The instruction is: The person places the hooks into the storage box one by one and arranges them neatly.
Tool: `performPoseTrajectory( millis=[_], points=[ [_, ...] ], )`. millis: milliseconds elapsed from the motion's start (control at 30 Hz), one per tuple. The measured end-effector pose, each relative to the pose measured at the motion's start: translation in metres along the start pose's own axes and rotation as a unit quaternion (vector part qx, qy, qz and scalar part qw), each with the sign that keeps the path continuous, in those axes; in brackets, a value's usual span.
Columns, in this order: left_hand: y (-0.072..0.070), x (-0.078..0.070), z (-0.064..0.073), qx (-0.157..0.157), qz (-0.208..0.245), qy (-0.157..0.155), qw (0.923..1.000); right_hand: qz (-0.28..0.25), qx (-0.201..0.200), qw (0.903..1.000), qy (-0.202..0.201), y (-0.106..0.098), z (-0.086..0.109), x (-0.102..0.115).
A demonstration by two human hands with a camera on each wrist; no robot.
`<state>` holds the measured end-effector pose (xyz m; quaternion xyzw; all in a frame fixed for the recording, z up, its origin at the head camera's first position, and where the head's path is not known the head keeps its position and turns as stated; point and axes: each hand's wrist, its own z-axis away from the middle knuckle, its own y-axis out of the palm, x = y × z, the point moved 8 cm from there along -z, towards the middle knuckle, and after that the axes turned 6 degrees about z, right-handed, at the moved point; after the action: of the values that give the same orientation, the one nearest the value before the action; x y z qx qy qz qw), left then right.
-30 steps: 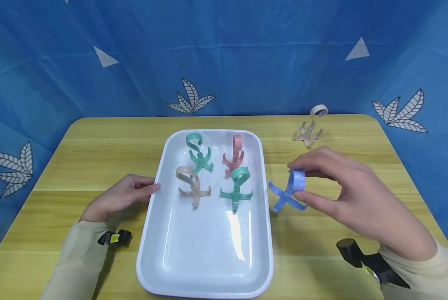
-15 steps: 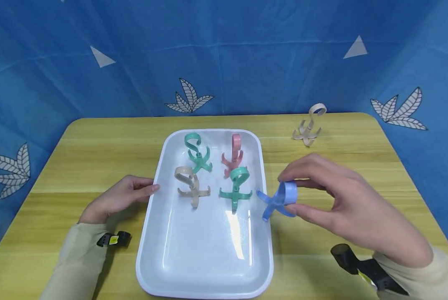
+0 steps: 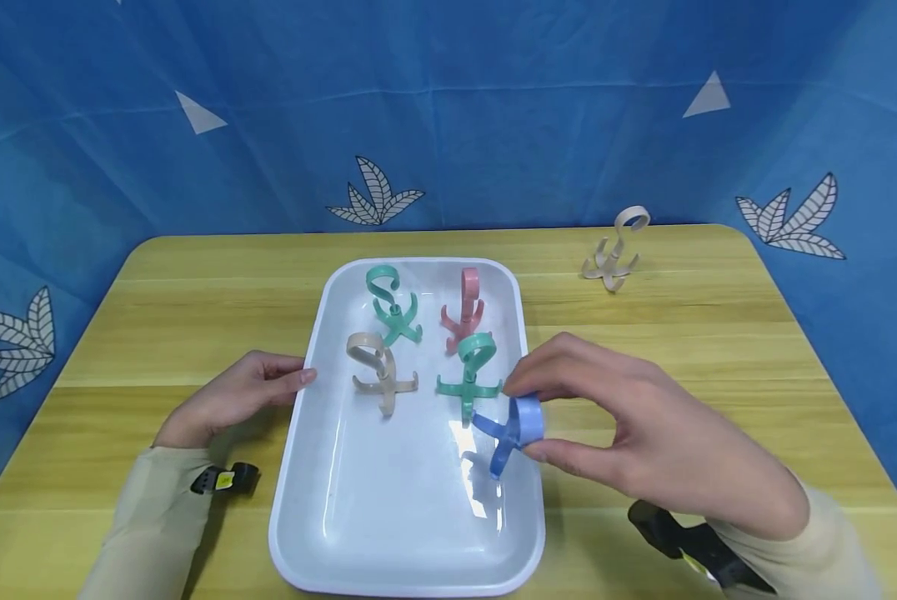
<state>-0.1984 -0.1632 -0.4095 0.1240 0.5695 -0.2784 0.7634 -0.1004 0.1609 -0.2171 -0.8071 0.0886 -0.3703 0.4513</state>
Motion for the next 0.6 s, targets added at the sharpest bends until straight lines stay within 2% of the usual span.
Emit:
performPoseTrajectory(
  millis=[367,600],
  points=[
    [0.000,-0.002,-0.002,0.005,0.008,-0.003,1.0000,-0.013,0.006,0.9998,-0.015,0.011,-0.010,0.002],
    [-0.001,-0.001,0.000,0.000,0.006,-0.005,1.0000,-0.049,0.053,0.9974,0.005,0.026,-0.022,0.000]
  ],
)
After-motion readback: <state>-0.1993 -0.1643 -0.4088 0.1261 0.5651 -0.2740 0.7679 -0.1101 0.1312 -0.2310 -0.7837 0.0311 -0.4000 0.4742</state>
